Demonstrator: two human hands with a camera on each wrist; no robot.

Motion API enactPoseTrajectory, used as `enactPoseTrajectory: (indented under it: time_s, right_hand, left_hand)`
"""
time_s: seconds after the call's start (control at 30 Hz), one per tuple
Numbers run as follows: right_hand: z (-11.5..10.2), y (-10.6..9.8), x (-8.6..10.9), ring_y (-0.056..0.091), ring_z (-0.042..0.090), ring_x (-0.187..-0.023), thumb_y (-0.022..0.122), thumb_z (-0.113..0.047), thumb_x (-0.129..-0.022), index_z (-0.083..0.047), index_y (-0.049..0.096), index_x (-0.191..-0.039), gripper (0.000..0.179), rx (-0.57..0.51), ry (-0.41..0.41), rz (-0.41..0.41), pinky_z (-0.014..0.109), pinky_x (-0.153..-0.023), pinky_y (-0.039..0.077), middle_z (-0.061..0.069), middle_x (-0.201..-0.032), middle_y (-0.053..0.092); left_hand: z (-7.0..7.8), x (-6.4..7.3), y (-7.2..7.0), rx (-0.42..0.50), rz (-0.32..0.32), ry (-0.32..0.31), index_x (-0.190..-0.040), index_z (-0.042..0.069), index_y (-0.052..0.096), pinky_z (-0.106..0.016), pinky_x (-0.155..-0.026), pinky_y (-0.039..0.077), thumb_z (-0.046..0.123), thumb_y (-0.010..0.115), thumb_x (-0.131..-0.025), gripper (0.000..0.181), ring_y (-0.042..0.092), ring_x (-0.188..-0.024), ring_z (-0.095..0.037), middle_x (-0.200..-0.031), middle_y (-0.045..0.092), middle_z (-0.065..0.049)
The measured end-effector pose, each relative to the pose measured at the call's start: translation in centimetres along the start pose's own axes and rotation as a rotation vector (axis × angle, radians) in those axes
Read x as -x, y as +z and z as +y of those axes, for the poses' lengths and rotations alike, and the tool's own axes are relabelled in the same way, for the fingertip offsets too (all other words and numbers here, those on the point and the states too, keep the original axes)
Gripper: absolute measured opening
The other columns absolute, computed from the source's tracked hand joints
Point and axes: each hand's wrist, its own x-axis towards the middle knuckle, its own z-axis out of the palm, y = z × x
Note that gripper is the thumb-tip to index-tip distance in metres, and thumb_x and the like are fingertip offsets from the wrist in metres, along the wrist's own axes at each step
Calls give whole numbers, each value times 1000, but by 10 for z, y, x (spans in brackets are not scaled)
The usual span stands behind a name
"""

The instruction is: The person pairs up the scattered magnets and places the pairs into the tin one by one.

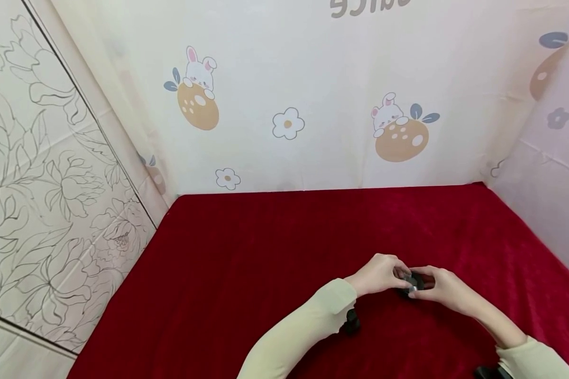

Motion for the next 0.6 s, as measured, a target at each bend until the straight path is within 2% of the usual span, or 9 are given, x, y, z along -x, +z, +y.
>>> enactPoseTrajectory:
  time_s: [0.13, 0.3, 0.47, 0.6]
  right_hand:
    - [0, 2, 0, 59, 3, -78, 73, -17, -72, 11, 56, -106, 47, 3, -5, 16, 19, -63, 48, 18, -98, 60]
    - [-2, 2, 0, 61, 9, -78, 73, -19, -72, 12, 54, -108, 51, 0, 28, 7, 20, -64, 49, 18, -98, 59]
    - [-3, 1, 0, 61, 13, -79, 73, -21, -71, 11, 54, -109, 54, 10, 62, -6, 20, -65, 48, 17, -100, 59]
    - [-3, 0, 0, 61, 14, -80, 73, -22, -72, 11, 54, -110, 54, 16, 57, -19, 20, -65, 48, 17, -100, 59]
  left_hand:
    - [-2, 1, 2, -1, 11, -5, -104, 16, 66, -1, -60, 36, 27, 66, -78, 28, 49, -69, 12, -87, 59, 13]
    - [-7, 5, 0, 17, 19, -3, -102, 16, 67, -1, -61, 36, 24, 64, -81, 23, 49, -71, 11, -87, 59, 13]
    - [-11, 12, -3, 30, 9, -7, -99, 17, 68, -2, -62, 36, 25, 63, -82, 20, 49, -71, 11, -87, 59, 14]
    - [-14, 17, -7, 23, -3, 0, -99, 19, 68, -2, -62, 36, 25, 62, -83, 19, 49, -72, 10, -87, 59, 14]
